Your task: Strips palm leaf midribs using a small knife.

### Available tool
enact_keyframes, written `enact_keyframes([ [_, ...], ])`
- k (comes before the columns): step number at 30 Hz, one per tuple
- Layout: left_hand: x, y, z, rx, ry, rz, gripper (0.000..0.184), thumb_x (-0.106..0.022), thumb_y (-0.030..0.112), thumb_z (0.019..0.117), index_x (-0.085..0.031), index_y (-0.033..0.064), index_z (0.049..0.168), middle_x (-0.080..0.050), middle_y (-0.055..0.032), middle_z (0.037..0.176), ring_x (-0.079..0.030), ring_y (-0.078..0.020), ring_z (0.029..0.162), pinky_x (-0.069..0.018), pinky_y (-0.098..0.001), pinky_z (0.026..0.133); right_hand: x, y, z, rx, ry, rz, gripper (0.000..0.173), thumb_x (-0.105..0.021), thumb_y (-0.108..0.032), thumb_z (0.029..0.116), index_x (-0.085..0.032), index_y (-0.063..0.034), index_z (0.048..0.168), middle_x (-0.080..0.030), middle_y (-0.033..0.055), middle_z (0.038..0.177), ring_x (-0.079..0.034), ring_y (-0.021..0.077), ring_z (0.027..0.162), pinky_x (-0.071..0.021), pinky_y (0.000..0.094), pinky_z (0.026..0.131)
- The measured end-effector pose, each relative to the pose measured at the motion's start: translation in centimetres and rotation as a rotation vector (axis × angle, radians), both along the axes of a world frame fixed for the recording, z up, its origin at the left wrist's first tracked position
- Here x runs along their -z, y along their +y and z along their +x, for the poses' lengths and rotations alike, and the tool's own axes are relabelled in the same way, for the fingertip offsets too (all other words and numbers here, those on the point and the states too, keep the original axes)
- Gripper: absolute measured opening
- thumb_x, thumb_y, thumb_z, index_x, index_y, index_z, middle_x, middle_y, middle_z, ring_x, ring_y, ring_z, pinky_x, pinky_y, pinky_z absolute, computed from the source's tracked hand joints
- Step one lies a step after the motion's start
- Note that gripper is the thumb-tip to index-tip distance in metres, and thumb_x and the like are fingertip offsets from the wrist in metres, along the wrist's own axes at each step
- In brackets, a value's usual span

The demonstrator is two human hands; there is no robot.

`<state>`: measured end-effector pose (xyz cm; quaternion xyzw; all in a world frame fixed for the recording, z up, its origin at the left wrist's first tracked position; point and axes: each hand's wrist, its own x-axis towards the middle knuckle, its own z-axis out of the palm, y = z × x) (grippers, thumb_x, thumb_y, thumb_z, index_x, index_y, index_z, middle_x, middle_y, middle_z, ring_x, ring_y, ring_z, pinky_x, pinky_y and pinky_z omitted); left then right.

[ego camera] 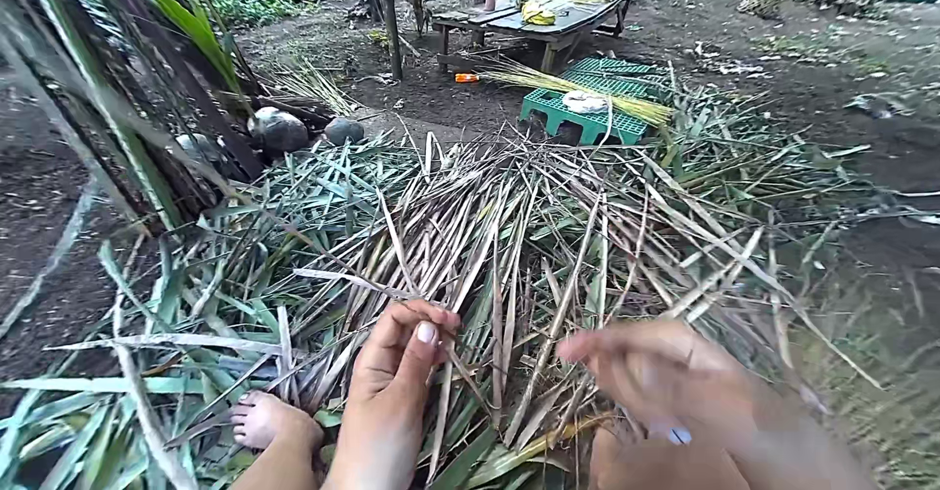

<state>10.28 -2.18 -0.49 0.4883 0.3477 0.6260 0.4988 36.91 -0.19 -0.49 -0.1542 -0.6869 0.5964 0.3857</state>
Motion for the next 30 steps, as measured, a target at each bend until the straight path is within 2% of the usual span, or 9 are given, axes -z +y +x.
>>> enact_keyframes([
  [2,0.0,0.1,0.2,-0.061,0.000,0.086,0.012,-0.054,0.012,0.1053,-0.065,0.0160,0.106,-0.073,0.0034,0.103,-0.070,-0.0062,0.094,-0.0588,-0.0238,0.086,-0.1,-0.9,-1.2,-0.198,-0.156,0.004,0.040,-0.043,-0.032,0.1099,-0.066,-0.0081,0.134,-0.052,-0.0101,0.068,-0.040,-0.0093,0.056,-0.0347,0.0091,0.051],
  [5,-0.1,0.1,0.7,-0.135,0.015,0.161,0.008,-0.052,0.010,0.1056,-0.057,0.0139,0.111,-0.072,0.0057,0.100,-0.070,-0.0056,0.091,-0.0595,-0.0241,0.085,0.8,-2.1,-3.7,-0.285,-0.249,-0.170,0.045,-0.043,-0.022,0.1084,-0.052,-0.0003,0.146,-0.053,-0.0067,0.070,-0.043,-0.0046,0.055,-0.0375,0.0137,0.050],
  [8,0.1,0.1,1.2,-0.131,-0.032,0.186,0.024,-0.055,0.005,0.1035,-0.039,0.0163,0.118,-0.073,0.0062,0.100,-0.072,-0.0075,0.094,-0.0590,-0.0274,0.090,2.2,-3.0,-5.7,-0.162,-0.062,-0.338,0.056,-0.046,-0.021,0.1070,-0.032,-0.0012,0.158,-0.051,-0.0121,0.069,-0.044,-0.0060,0.055,-0.0390,0.0131,0.051],
  [10,0.3,0.0,1.5,-0.103,-0.064,0.180,0.030,-0.056,0.003,0.1022,-0.037,0.0183,0.119,-0.074,0.0043,0.102,-0.073,-0.0100,0.096,-0.0590,-0.0291,0.092,2.6,-3.4,-6.6,-0.062,0.146,-0.396,0.058,-0.046,-0.018,0.1068,-0.026,-0.0034,0.159,-0.048,-0.0155,0.068,-0.045,-0.0071,0.057,-0.0402,0.0122,0.054],
  [15,0.6,-0.5,2.3,0.009,-0.115,0.107,0.022,-0.062,0.003,0.0991,-0.049,0.0169,0.109,-0.077,-0.0052,0.107,-0.075,-0.0164,0.100,-0.0604,-0.0314,0.091,2.7,-2.6,-7.0,0.116,0.394,-0.445,0.048,-0.049,-0.025,0.1076,-0.042,-0.0110,0.153,-0.051,-0.0176,0.064,-0.049,-0.0064,0.057,-0.0452,0.0141,0.060],
  [21,0.5,-0.8,2.2,0.173,-0.124,0.017,0.005,-0.052,0.018,0.1071,-0.052,0.0139,0.110,-0.073,-0.0133,0.123,-0.072,-0.0233,0.114,-0.0582,-0.0354,0.097,2.8,-2.3,-6.9,0.139,0.500,-0.557,0.032,-0.052,-0.025,0.1064,-0.063,-0.0115,0.133,-0.056,-0.0144,0.063,-0.053,-0.0039,0.057,-0.0485,0.0155,0.061],
  [23,0.5,-0.8,1.9,0.148,-0.090,0.045,0.013,-0.055,0.026,0.1059,-0.059,0.0160,0.112,-0.072,-0.0086,0.123,-0.071,-0.0200,0.114,-0.0589,-0.0341,0.095,2.7,-1.9,-6.5,0.198,0.519,-0.521,0.031,-0.051,-0.024,0.1069,-0.061,-0.0131,0.133,-0.054,-0.0149,0.063,-0.053,-0.0039,0.057,-0.0493,0.0157,0.061],
  [27,0.3,-0.7,1.5,0.014,-0.016,0.107,0.006,-0.065,0.015,0.0995,-0.062,0.0156,0.105,-0.070,0.0019,0.099,-0.071,-0.0087,0.086,-0.0620,-0.0255,0.077,2.2,-0.8,-5.1,0.349,0.563,-0.455,0.032,-0.048,-0.023,0.1076,-0.058,-0.0125,0.136,-0.053,-0.0130,0.060,-0.054,-0.0012,0.055,-0.0507,0.0177,0.061],
  [30,0.3,-0.8,1.3,0.006,0.034,0.202,0.008,-0.069,0.015,0.0970,-0.067,0.0177,0.104,-0.072,0.0023,0.101,-0.072,-0.0081,0.086,-0.0627,-0.0242,0.079,2.0,-0.8,-5.0,0.329,0.536,-0.419,0.033,-0.049,-0.024,0.1076,-0.056,-0.0105,0.138,-0.053,-0.0135,0.061,-0.054,-0.0022,0.055,-0.0496,0.0164,0.061],
])
